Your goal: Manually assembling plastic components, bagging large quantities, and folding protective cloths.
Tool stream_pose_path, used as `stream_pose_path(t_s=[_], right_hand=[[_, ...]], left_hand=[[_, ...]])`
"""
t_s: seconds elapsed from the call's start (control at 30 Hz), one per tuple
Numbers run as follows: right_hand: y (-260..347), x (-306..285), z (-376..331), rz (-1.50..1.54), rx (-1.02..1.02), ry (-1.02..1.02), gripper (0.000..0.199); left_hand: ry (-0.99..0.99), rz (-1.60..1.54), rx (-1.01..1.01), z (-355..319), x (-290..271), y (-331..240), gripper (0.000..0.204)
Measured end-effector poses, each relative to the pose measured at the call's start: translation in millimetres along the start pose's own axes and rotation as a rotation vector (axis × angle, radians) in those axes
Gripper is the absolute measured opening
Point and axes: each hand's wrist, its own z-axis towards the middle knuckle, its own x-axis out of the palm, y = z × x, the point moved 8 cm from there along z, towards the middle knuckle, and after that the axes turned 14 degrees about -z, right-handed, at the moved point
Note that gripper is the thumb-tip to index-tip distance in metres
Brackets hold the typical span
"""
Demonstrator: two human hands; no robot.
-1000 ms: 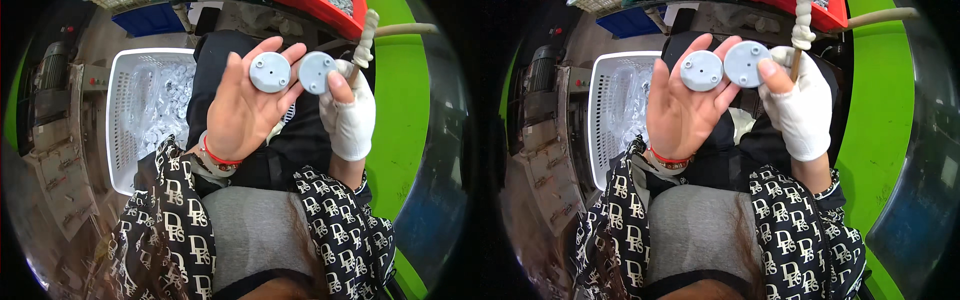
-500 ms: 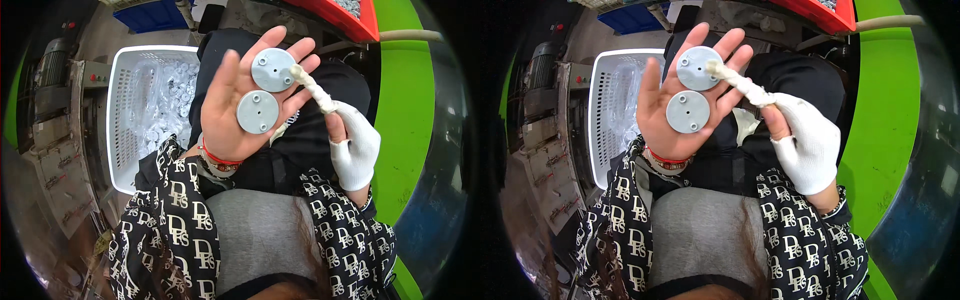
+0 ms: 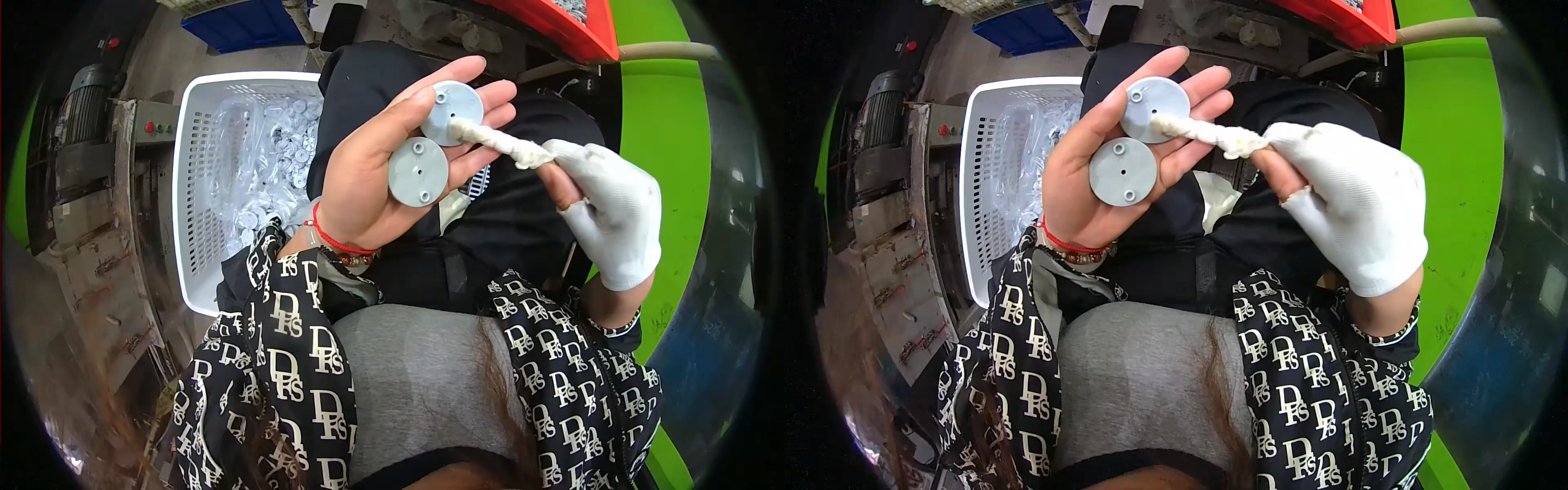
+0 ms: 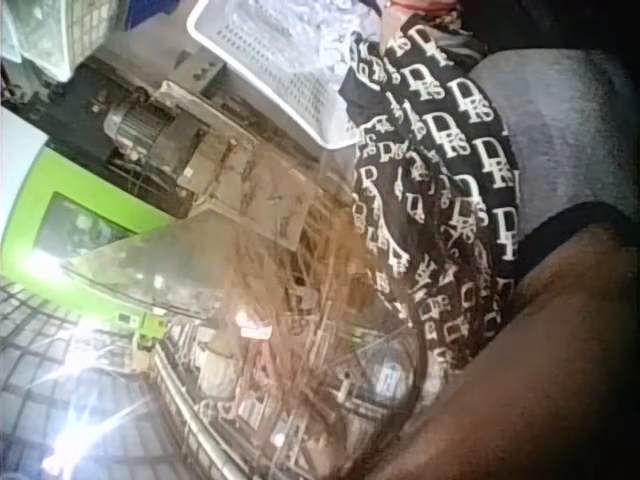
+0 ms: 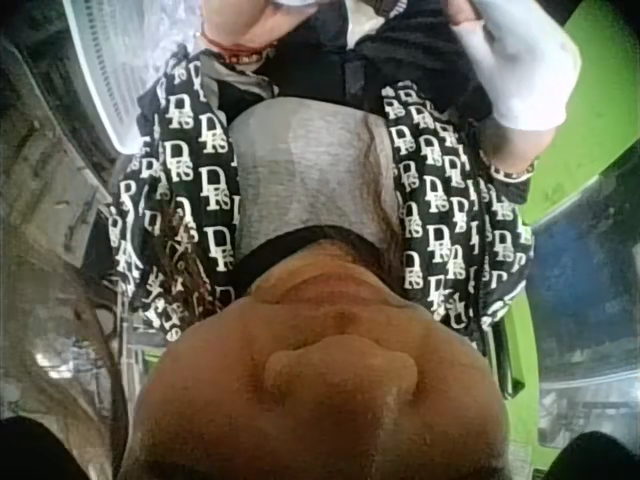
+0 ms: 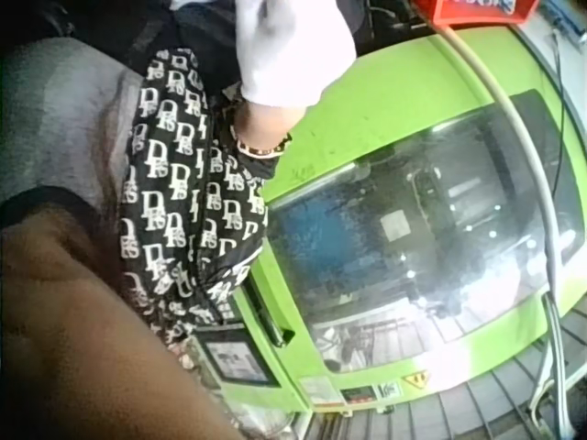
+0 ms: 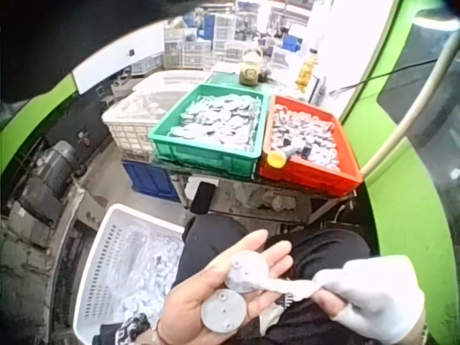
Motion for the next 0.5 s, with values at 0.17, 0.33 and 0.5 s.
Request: stream_pose_path(t_s=[0.17, 0.33, 0.5], right_hand=[[3.0, -5.2, -0.3, 0.051, 0.016, -0.131, 0.014], [-11.1, -2.1, -5.3, 0.110, 0.084, -0.217, 0.013], [-12.1, 0.5, -4.3, 0.094, 0.086, -0.228, 0.015]], left_hand=[[0.024, -0.007, -0.020, -0.4, 3.4, 2.0, 0.049], [0.015, -0.013, -0.010, 1.8, 7.0, 3.5, 0.049], [-0.006, -0.043, -0.024, 0.2, 11.6, 3.3, 0.056]])
